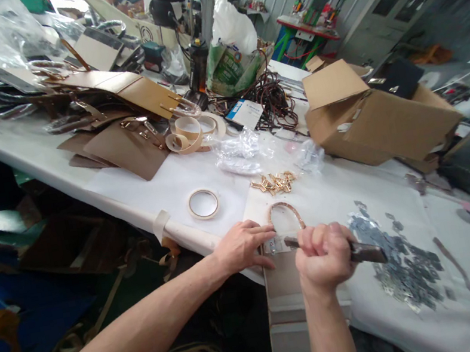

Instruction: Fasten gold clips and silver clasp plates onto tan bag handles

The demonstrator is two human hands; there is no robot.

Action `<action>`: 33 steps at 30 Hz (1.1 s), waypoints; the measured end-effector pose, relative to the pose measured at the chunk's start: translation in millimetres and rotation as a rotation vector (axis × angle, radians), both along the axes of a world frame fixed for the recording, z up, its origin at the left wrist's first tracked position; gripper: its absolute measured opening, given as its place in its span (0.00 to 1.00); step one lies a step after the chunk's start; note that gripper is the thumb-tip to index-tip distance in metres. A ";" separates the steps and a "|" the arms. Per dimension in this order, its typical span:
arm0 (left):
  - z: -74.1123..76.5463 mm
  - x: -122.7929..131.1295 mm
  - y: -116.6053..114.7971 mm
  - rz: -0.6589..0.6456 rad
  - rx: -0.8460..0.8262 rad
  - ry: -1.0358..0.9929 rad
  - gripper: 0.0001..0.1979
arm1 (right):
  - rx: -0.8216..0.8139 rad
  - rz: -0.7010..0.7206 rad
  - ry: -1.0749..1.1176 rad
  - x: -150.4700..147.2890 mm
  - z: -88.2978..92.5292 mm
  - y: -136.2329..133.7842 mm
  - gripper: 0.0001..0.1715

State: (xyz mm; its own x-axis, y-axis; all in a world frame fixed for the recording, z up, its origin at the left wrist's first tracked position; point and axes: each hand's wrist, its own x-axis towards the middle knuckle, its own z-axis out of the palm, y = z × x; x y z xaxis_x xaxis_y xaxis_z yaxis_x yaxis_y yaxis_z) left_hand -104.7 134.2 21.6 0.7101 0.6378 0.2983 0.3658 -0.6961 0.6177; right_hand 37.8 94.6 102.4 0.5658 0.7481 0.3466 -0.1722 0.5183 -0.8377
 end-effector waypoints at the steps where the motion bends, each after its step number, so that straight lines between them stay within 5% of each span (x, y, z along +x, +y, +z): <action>1: -0.3 0.0 0.4 -0.009 0.004 -0.001 0.39 | 0.022 -0.017 -0.007 -2.8 -2.3 0.3 0.26; 6: -0.5 -0.2 1.2 -0.036 0.017 -0.016 0.37 | -0.112 -0.040 -0.006 -12.7 -24.5 0.0 0.28; 12: 0.4 -0.3 0.7 -0.031 -0.008 -0.030 0.39 | 0.028 -0.076 -0.030 -3.5 -9.0 -4.2 0.26; 18: -1.8 0.1 1.7 -0.064 0.010 -0.050 0.34 | -0.175 -0.017 0.011 -18.8 -40.8 -1.0 0.28; 21: -4.1 -0.7 1.4 -0.036 0.004 -0.071 0.39 | -0.151 -0.049 0.075 -5.3 -37.7 -10.7 0.29; 27: 5.8 -4.0 -3.3 -0.007 -0.004 -0.070 0.38 | -0.229 -0.098 -0.057 79.3 0.1 -61.7 0.31; 33: 2.7 -2.8 -4.4 0.015 0.079 -0.057 0.32 | -0.463 -0.478 -0.161 231.6 -9.4 -111.0 0.30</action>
State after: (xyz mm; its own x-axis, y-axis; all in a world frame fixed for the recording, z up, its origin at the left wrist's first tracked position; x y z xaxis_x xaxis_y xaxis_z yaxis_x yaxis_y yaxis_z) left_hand -107.5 129.7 24.3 0.6809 0.6211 0.3880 0.3425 -0.7384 0.5810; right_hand 269.4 -16.5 93.0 0.8391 0.5202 0.1591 0.1323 0.0886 -0.9872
